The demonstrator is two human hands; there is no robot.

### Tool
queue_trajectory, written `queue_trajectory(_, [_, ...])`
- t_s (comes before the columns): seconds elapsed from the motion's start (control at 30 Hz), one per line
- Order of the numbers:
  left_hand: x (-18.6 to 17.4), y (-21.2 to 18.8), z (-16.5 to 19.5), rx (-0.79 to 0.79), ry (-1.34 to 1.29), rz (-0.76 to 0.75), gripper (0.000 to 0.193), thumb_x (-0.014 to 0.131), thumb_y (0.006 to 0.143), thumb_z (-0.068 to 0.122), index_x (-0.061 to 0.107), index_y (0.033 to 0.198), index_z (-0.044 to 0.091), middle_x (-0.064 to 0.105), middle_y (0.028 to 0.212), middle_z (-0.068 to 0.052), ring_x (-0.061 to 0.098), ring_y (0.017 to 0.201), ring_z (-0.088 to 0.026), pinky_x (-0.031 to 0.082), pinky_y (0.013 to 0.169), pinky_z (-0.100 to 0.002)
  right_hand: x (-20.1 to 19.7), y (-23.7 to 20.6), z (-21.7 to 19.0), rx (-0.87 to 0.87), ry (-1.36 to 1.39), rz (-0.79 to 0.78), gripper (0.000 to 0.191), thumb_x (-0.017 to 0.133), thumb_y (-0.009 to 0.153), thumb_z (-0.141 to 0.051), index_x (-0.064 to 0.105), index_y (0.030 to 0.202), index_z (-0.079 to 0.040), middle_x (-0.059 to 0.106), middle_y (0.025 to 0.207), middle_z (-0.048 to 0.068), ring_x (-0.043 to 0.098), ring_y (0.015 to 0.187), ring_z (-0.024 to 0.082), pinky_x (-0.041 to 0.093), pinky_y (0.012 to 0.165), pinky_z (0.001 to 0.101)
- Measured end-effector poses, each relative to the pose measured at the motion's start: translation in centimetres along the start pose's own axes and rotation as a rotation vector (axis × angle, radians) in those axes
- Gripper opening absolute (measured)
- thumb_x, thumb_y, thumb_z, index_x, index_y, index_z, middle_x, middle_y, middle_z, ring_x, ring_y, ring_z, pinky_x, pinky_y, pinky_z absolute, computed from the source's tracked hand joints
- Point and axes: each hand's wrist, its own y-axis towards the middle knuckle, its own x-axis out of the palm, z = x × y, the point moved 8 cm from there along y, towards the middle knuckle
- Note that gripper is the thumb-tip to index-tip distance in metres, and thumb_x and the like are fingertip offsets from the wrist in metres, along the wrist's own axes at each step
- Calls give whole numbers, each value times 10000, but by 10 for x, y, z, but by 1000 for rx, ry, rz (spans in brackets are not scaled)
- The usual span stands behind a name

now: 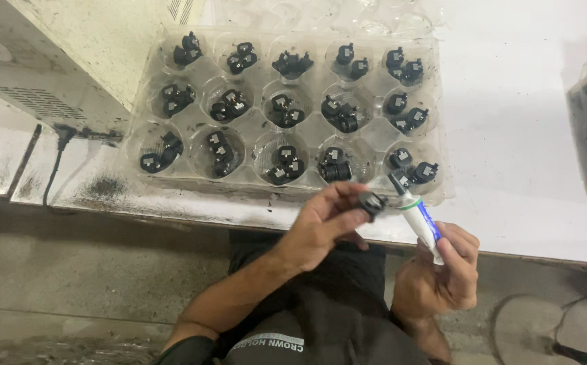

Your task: The person picks black electrical plug components one at a time from a clear blister tray on the workbench and squeezes adhesive from a small tube onto each component, then places it back in the tray and reaches for the next one, repeating this cycle throughout the episode.

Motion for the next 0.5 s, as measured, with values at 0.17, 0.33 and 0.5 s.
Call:
queue_trajectory(0.17, [-23,-6,34,72,-74,160,472,652,1020,72,532,1475,31,632,1194,-83,649,1125,-182,654,747,-352,11,2,-10,-71,-111,-169,338,684,889,164,632,1167,-21,697,1087,197,668,919,269,554,829,358])
queue_trajectory(0.33, [-23,-7,45,115,-73,151,467,645,1031,85,533,1482,38,646,1222,-87,648,1131,-172,661,730,-364,25,-3,-18,-98,-124,-211,378,733,855,173,644,1158,-35,711,1042,190,649,885,256,527,742,335])
queue_trajectory(0.5, [-28,-9,47,130,-59,163,467,657,1028,87,543,1478,40,649,1252,-74,646,1124,-170,658,710,-353,33,-2,-22,-90,-150,-314,406,763,841,164,645,1166,-48,721,1045,186,643,882,243,508,709,322])
